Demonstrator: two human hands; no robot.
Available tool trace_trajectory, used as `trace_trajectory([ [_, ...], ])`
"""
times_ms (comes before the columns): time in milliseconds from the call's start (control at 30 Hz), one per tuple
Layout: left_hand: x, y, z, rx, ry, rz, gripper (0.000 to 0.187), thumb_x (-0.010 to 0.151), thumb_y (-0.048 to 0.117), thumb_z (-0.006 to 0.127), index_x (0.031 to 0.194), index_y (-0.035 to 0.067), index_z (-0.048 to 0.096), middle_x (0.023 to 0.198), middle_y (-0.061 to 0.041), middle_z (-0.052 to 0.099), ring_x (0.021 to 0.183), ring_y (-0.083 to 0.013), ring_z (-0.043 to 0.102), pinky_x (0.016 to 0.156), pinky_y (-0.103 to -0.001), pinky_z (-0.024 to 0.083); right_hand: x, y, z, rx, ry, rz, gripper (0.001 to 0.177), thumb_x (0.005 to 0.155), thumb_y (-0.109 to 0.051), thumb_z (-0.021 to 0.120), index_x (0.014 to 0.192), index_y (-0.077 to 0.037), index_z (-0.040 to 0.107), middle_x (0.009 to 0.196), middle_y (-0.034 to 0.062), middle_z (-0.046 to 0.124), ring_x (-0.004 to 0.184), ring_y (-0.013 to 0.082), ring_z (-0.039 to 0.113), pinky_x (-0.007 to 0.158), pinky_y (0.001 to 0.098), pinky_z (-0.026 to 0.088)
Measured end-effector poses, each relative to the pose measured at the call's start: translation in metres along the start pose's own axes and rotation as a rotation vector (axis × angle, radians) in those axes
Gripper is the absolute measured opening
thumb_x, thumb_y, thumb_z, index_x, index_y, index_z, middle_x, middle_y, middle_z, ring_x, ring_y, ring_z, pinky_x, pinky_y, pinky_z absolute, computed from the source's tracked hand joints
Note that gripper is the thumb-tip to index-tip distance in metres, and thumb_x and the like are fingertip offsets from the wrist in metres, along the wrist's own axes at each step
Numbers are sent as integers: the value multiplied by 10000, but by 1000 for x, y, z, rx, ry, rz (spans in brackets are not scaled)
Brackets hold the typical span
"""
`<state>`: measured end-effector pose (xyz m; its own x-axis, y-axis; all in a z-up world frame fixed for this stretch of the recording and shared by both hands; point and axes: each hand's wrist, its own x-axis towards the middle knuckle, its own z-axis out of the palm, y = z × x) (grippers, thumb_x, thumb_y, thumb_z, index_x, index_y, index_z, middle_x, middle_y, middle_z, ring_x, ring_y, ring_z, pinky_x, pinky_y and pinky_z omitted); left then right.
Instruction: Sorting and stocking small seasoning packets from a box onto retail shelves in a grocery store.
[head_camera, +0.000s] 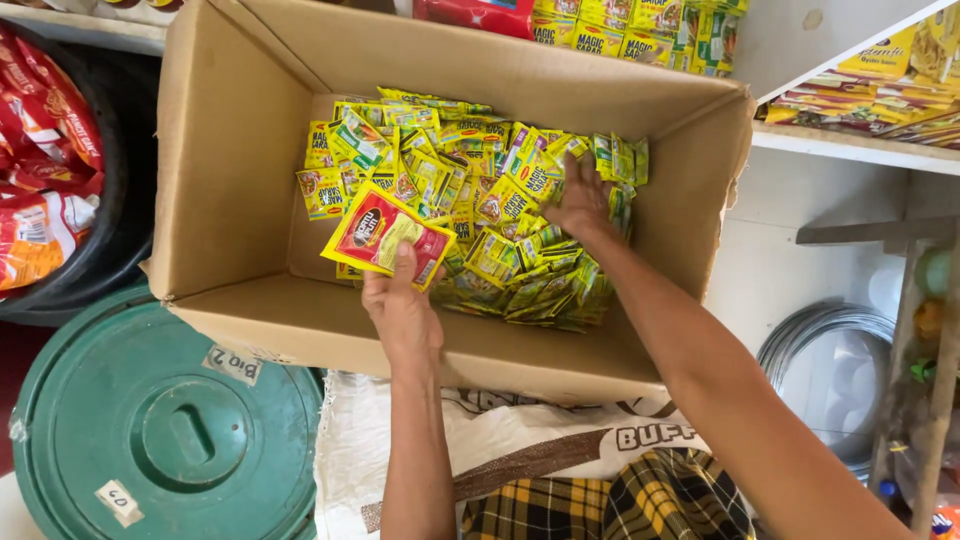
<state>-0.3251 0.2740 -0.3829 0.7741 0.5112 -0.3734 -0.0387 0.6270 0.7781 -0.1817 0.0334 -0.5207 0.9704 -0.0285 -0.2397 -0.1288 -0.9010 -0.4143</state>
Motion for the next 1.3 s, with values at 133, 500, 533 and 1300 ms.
trace_trajectory([
  [133,-3,0,10,10,-27,-22,273,966,166,720,1224,98,661,1092,-19,741,893,-131,716,713,-330,589,4,7,51,-79,11,-225,1049,647,-318,913,1499,-3,388,1555,309,336,1456,513,333,1139,571,271],
  [500,-1,-1,-11,64,-10,-35,224,994,165,703,1192,78,642,1096,-43,745,871,-156,722,705,-360,588,-51,-79,39,329,-214,-348,470,892,-235,617,1348,-124,651,1256,159,717,1024,282,737,949,389,601],
  [533,-2,0,-9,62,-10,-34,224,994,165,703,1192,78,642,1096,-43,745,871,-156,722,705,-360,588,-36,-59,37,327,-213,-349,470,892,-235,617,1348,-124,651,1256,159,717,1024,282,737,949,389,601],
  [1300,-2,2,11,32,-81,-72,190,1000,136,677,1185,106,648,1106,-27,732,904,-150,716,736,-367,583,33,72,15,225,233,264,1056,716,-411,861,1562,-104,308,1568,224,366,1438,417,322,1175,447,302],
])
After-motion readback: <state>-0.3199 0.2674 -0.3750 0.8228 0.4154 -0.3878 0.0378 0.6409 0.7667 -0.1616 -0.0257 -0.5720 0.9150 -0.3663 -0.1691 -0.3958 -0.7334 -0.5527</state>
